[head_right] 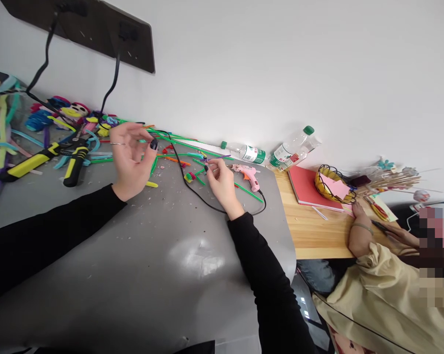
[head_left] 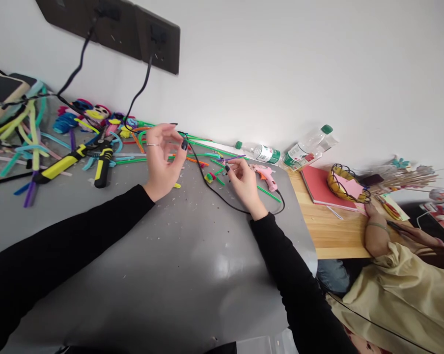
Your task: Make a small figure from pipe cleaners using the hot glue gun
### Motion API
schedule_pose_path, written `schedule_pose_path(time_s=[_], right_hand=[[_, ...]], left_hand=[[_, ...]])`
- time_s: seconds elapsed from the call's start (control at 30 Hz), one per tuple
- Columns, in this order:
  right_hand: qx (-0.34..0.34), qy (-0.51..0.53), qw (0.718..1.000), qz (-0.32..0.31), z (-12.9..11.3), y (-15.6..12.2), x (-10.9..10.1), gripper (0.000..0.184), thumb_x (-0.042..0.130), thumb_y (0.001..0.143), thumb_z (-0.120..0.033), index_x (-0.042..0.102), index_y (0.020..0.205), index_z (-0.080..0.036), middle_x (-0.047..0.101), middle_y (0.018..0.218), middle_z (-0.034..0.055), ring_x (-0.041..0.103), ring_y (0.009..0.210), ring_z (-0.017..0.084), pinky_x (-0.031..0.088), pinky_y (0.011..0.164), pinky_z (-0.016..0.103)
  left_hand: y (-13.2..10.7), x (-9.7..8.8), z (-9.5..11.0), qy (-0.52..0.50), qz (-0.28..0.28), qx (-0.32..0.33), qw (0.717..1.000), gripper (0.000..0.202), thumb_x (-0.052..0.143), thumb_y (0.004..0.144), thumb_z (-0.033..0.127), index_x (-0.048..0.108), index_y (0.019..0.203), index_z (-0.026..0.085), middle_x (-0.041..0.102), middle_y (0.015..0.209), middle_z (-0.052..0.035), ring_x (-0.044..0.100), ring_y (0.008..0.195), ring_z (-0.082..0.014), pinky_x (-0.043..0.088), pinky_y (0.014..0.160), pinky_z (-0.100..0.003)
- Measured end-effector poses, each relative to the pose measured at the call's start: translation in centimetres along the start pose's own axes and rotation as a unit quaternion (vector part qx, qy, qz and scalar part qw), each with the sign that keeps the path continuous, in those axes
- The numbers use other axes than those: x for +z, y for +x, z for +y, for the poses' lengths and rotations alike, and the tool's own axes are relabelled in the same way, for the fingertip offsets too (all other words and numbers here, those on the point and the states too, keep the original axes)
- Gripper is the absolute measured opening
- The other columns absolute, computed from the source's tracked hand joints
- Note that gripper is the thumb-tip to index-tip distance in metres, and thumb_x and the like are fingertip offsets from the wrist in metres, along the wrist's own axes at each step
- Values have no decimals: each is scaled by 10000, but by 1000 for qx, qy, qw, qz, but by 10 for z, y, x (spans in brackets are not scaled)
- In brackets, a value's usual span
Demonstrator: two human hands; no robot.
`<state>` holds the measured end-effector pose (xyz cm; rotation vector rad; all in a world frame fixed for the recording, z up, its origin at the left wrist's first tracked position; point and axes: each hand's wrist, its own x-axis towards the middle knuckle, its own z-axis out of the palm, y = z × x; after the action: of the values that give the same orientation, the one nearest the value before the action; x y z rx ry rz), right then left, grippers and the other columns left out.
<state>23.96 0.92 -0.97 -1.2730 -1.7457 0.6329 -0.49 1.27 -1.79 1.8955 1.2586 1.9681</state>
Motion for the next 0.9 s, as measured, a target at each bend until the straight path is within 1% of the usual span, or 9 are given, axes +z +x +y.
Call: schedule_pose_path(time_s=[0.07,0.13,0.27,0.37,0.5,0.57,0.63,0.8,0.9], right_hand=[[2,9,1000,-4,-4,-1,0,162,616,957,-365,627,1042,-227,645,837,-13,527,643,118,443,649,277],[3,25,1000,-13,-8,-3,-1,206,602,981,-431,615,1008,-227,652,855,1,555,683,132,456,670,286],[-18,39,998,-45,-14,-4,-4,388,532,1019,-583,551,856,-231,586,778,-5,545,701,147,455,698,300],[-44,42,995,-73,-17,-5,-5,481,454,1054,-613,513,768,-231,546,740,-2,535,713,155,458,730,316],[-70,48,996,-34,-18,-6,-4,292,514,1051,-511,584,946,-247,624,938,34,587,839,172,502,758,322],[-104,28,994,-17,-17,-5,-5,210,618,999,-441,596,1114,-267,644,1126,58,609,952,184,531,812,335],[-142,-9,990,-16,-13,-3,-6,213,653,970,-381,615,1146,-268,649,1153,61,609,984,193,536,891,366],[-112,-50,988,92,-5,2,-9,138,631,973,-337,624,1078,-249,645,1120,68,611,945,196,538,888,379],[-161,-62,985,27,-8,1,-8,80,571,996,-283,643,995,-249,671,1096,74,629,1068,235,512,990,430]], left_hand=[[2,-1,0,28,-8,25,999,456,580,1024,361,406,1445,340,584,1313,-113,640,1217,-278,613,947,-450],[2,0,3,42,-64,48,996,461,617,980,261,474,1415,315,576,1370,-115,585,1305,-303,572,1039,-489],[-3,3,10,52,-203,61,976,274,570,976,198,627,1241,243,680,1271,-95,624,1230,-284,519,1085,-506],[-7,5,10,39,-254,58,965,208,556,1001,239,663,1179,235,755,1054,-54,680,1087,-256,524,1039,-468],[-8,5,11,40,-235,32,971,184,569,990,269,676,1136,231,680,750,16,671,795,-198,541,907,-384],[-8,3,13,43,-221,14,974,181,572,975,252,667,1128,231,601,678,46,601,656,-163,530,798,-330],[-7,2,15,45,-208,-1,977,202,583,949,212,646,1139,232,519,646,68,540,596,-142,504,725,-295],[-7,1,14,36,-191,-21,981,349,620,903,145,585,1241,229,508,740,62,489,578,-118,467,619,-250],[-8,5,12,23,-178,2,984,421,594,897,107,566,1301,223,645,977,-9,540,605,-107,532,668,-277]])
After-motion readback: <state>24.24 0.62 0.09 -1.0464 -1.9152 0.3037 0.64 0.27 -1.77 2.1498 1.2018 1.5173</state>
